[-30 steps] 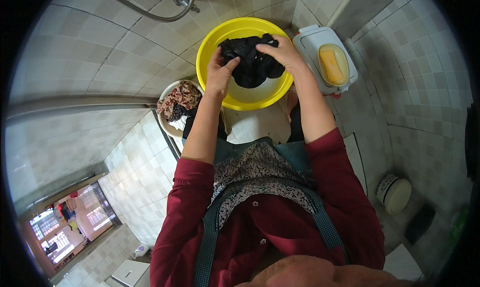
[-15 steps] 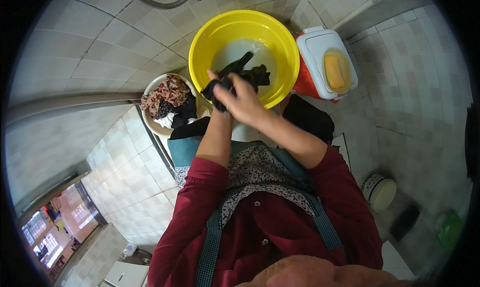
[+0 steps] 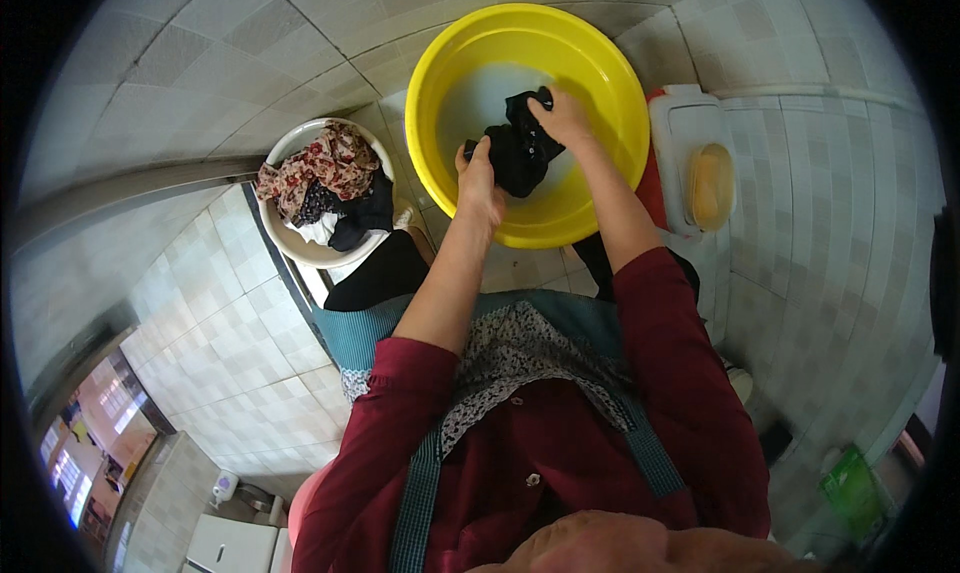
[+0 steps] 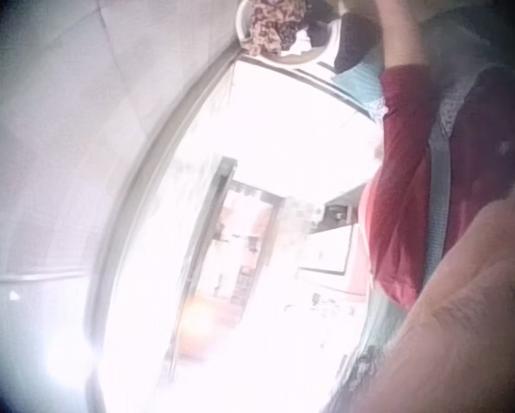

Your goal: The person washes a piece of black clothing by hand in a yellow basin using soap and water.

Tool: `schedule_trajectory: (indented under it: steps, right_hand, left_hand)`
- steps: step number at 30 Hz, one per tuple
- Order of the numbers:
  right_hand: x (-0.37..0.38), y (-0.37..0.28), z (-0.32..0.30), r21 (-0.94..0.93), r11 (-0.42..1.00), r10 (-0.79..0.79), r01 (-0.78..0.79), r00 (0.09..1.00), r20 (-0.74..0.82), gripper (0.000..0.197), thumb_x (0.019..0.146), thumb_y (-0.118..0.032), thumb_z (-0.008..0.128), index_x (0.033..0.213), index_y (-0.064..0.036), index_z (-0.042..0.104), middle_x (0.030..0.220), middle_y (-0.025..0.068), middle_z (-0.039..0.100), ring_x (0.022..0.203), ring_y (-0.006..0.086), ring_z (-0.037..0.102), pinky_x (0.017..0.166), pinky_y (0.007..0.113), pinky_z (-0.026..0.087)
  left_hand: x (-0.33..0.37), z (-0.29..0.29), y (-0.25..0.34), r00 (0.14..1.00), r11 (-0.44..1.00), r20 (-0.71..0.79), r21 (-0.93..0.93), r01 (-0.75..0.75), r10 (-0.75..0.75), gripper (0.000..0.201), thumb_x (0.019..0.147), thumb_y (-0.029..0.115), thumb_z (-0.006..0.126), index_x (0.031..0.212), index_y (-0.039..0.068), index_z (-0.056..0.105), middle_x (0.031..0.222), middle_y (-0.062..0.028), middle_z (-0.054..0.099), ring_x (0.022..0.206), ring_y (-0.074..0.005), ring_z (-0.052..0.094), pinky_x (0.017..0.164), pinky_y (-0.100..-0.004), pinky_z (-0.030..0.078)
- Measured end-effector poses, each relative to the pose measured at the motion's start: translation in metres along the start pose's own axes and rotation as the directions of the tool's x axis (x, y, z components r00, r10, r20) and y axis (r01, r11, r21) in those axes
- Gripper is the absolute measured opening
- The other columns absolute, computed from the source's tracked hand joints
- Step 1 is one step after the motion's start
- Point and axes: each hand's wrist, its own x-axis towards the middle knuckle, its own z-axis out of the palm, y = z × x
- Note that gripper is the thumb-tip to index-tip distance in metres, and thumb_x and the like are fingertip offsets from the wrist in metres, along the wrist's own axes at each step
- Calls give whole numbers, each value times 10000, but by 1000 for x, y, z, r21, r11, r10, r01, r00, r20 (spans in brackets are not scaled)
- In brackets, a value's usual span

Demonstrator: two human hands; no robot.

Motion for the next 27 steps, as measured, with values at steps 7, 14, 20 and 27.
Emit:
schedule_trajectory:
  steps: [7,14,20,27]
  right_hand:
    - [-8,-2,90,-453,891,262,-29,848,461,485,850,-220,590,1302,-82,480,1403,175,411,1132,465,521,961,527,426]
    - [12,36,131,-445,895,237,-18,865,442,301,879,-272,548,1074,-60,637,1097,201,626,1037,339,590,877,420,476]
    - [18,-41,34,80,966,175,-245,851,496,291,903,-254,526,1015,-2,616,956,139,647,840,247,602,782,358,468]
    - [-78,-123,-76,574,790,-200,-214,796,572,268,931,-189,498,1031,33,608,908,44,633,791,111,564,720,247,447]
  left_hand:
    - [23,-19,-2,994,997,-101,68,39,-32,851,895,308,586,1509,192,8,1505,-127,206,1311,-329,339,1019,-500,341]
    - [17,-6,7,987,989,-147,121,86,-68,805,900,332,556,1512,188,54,1490,-109,260,1291,-311,356,982,-453,366]
    - [19,1,1,967,988,-202,-23,153,-155,729,931,388,493,1508,187,95,1523,-114,225,1349,-333,301,1020,-590,281]
    - [65,-24,-24,991,893,64,-429,137,-121,425,958,381,428,1294,126,481,1238,-107,559,1160,-316,520,986,-509,402]
